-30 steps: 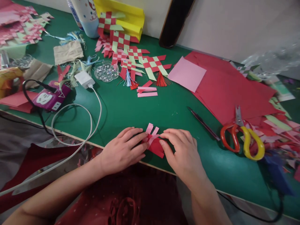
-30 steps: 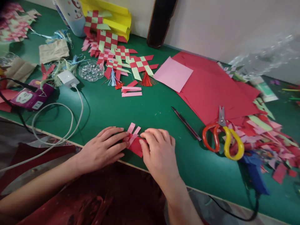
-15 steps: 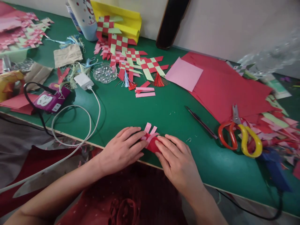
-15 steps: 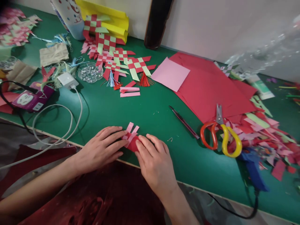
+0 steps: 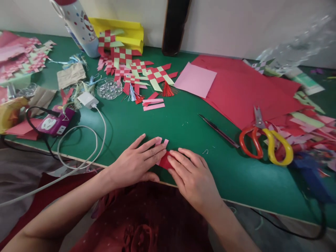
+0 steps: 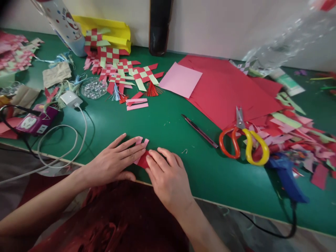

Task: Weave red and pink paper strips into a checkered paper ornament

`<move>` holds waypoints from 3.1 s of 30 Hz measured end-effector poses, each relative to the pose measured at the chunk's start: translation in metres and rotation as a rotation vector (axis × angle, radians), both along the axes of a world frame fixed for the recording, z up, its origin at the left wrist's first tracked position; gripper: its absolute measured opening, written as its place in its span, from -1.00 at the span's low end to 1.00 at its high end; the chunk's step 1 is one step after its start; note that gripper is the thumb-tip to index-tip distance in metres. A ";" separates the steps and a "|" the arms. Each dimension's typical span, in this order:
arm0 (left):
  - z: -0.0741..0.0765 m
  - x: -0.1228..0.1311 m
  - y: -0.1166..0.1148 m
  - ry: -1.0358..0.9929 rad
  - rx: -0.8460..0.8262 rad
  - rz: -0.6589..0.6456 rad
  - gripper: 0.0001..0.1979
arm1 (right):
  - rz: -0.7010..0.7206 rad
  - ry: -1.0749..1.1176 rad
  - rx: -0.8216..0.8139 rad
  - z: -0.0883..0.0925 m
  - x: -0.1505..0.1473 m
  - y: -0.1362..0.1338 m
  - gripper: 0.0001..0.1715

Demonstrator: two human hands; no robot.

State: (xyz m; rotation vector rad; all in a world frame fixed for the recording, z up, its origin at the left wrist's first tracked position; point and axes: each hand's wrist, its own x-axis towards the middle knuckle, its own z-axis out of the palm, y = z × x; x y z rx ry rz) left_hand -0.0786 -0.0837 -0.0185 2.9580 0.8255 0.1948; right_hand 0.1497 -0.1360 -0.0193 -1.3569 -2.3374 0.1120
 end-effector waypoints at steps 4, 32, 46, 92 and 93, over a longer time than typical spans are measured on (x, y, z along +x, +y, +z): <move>-0.004 -0.001 -0.001 -0.019 -0.012 0.005 -0.24 | -0.005 0.014 0.006 0.003 -0.001 0.000 -0.74; -0.008 0.002 -0.030 -0.395 0.032 0.441 -0.79 | 0.145 0.031 0.003 0.002 0.002 -0.004 -0.72; -0.013 0.007 -0.037 -0.492 -0.015 0.458 -0.83 | 0.078 0.032 -0.028 -0.001 -0.005 0.000 -0.70; -0.004 0.013 -0.023 -0.360 -0.149 0.391 -0.90 | -0.182 0.064 -0.119 0.003 -0.002 -0.005 -0.91; -0.004 0.013 -0.023 -0.356 -0.149 0.387 -0.89 | -0.190 0.063 -0.126 0.002 -0.002 -0.005 -0.92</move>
